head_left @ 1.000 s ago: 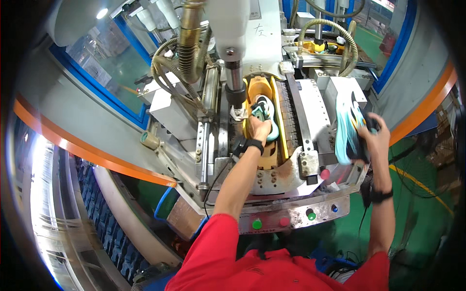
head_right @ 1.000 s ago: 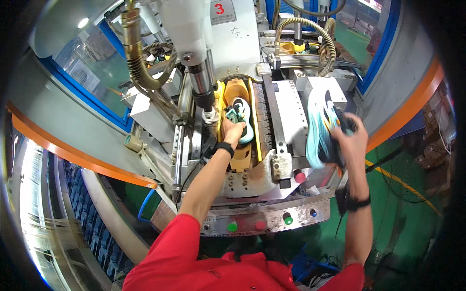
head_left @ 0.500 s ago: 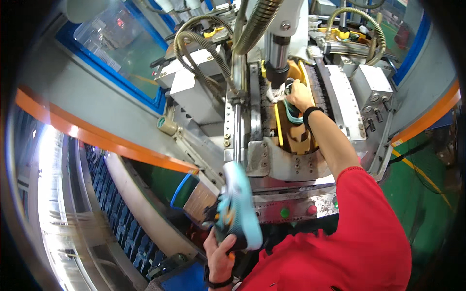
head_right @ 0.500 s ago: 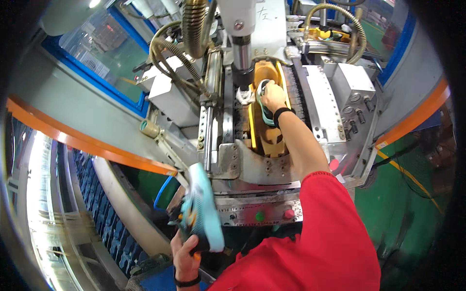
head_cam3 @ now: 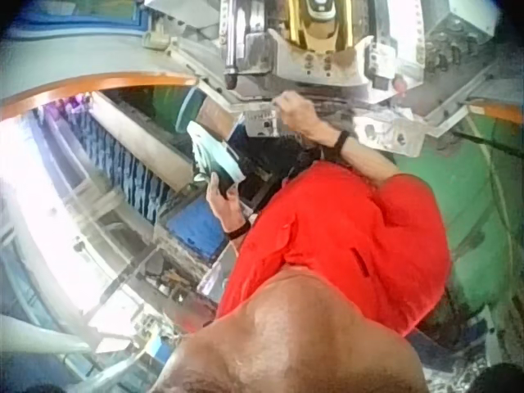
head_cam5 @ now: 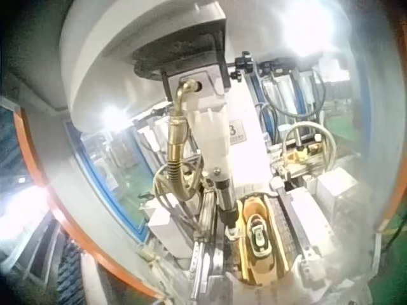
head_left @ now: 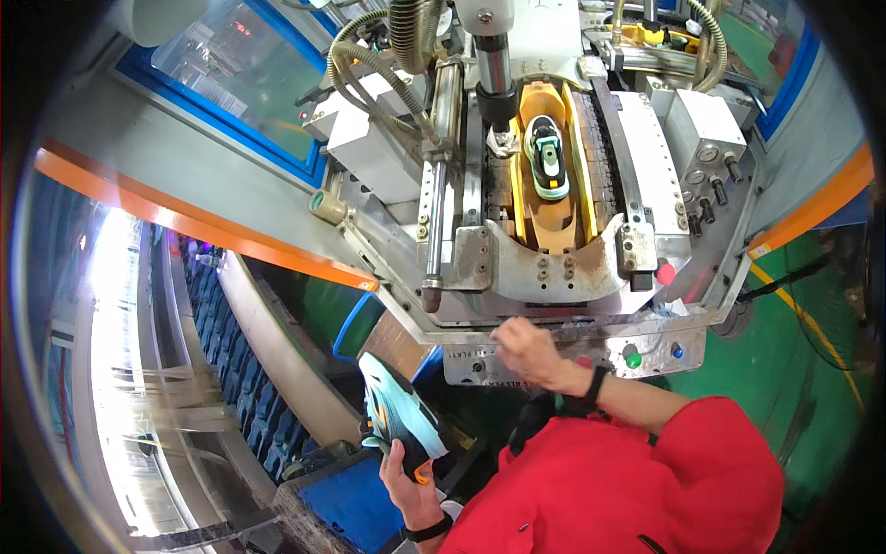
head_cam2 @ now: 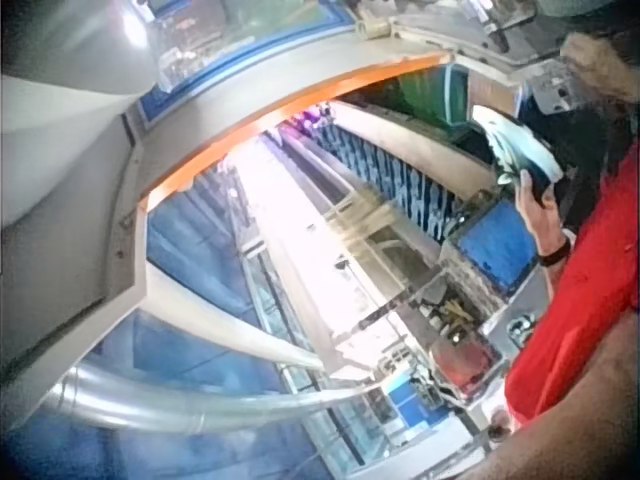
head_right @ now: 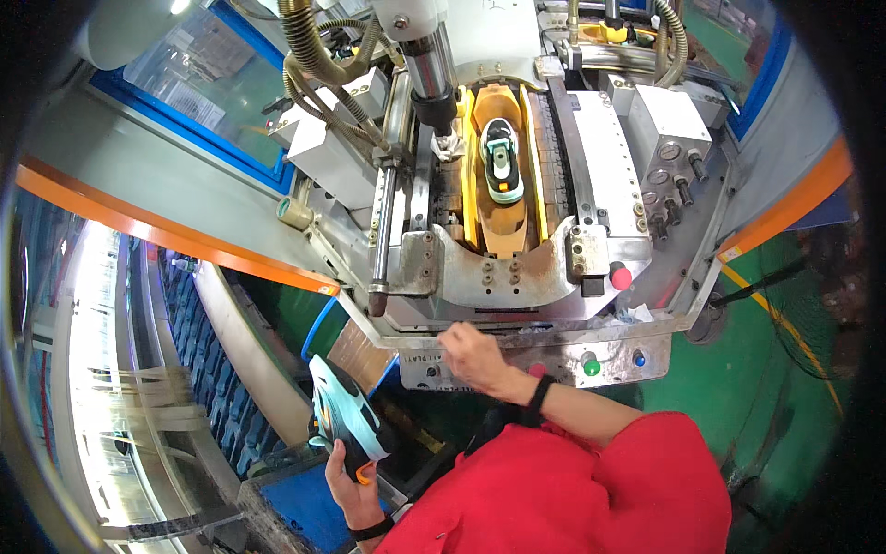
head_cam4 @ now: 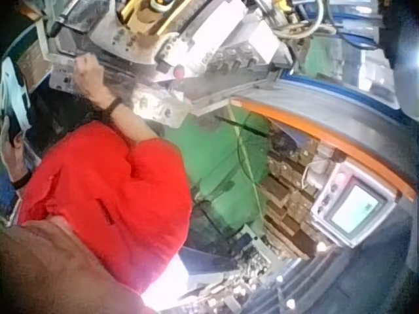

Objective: Operating a shoe-lasting machine and moving finished components to a conveyor belt.

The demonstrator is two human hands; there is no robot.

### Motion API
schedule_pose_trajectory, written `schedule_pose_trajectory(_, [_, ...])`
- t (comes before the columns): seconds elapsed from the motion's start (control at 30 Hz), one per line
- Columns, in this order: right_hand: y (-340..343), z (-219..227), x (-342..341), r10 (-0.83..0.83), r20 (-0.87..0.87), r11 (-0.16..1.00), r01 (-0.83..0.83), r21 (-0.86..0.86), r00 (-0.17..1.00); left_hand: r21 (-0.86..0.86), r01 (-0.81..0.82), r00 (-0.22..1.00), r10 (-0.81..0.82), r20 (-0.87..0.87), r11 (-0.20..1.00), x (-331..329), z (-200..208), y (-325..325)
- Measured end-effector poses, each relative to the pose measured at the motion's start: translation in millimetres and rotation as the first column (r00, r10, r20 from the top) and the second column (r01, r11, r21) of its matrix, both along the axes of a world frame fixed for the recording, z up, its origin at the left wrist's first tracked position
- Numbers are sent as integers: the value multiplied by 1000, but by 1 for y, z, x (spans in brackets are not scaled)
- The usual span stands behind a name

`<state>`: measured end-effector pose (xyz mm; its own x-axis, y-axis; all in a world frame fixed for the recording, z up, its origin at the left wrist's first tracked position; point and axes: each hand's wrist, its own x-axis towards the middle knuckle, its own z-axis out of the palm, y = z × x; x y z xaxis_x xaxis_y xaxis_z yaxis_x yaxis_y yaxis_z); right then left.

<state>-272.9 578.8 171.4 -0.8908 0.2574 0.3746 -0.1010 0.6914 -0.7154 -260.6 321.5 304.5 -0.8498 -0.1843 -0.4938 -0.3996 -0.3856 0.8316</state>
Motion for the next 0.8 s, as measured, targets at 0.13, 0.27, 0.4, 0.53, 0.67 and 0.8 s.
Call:
schedule_pose_trajectory(0.13, [-23, -114, 9, 113, 199, 963, -156, 218, 973, 4, 70, 997, -71, 38, 998, 13, -1, 2])
schedule_pose_trajectory(0.27, [-16, -114, 7, 205, 241, 940, -259, 221, 949, -18, 75, 996, -74, 48, 997, 22, 6, 6])
schedule_pose_trajectory(0.4, [29, 41, -1, 111, -84, 965, -127, -228, 990, 43, 65, 997, -67, 25, 997, 22, 0, 5])
schedule_pose_trajectory(0.53, [151, 229, -69, -396, -409, 913, 398, -84, 822, 41, -64, 998, 65, -16, 997, 22, 1, 9])
schedule_pose_trajectory(0.67, [332, 311, -173, -78, -658, 914, 317, 253, 749, 128, 46, 999, -44, -15, 991, 24, -8, 26])
schedule_pose_trajectory(0.8, [275, 315, -192, -186, -195, 970, 149, -193, 963, 109, 37, 999, -36, -18, 993, 41, -9, 10])
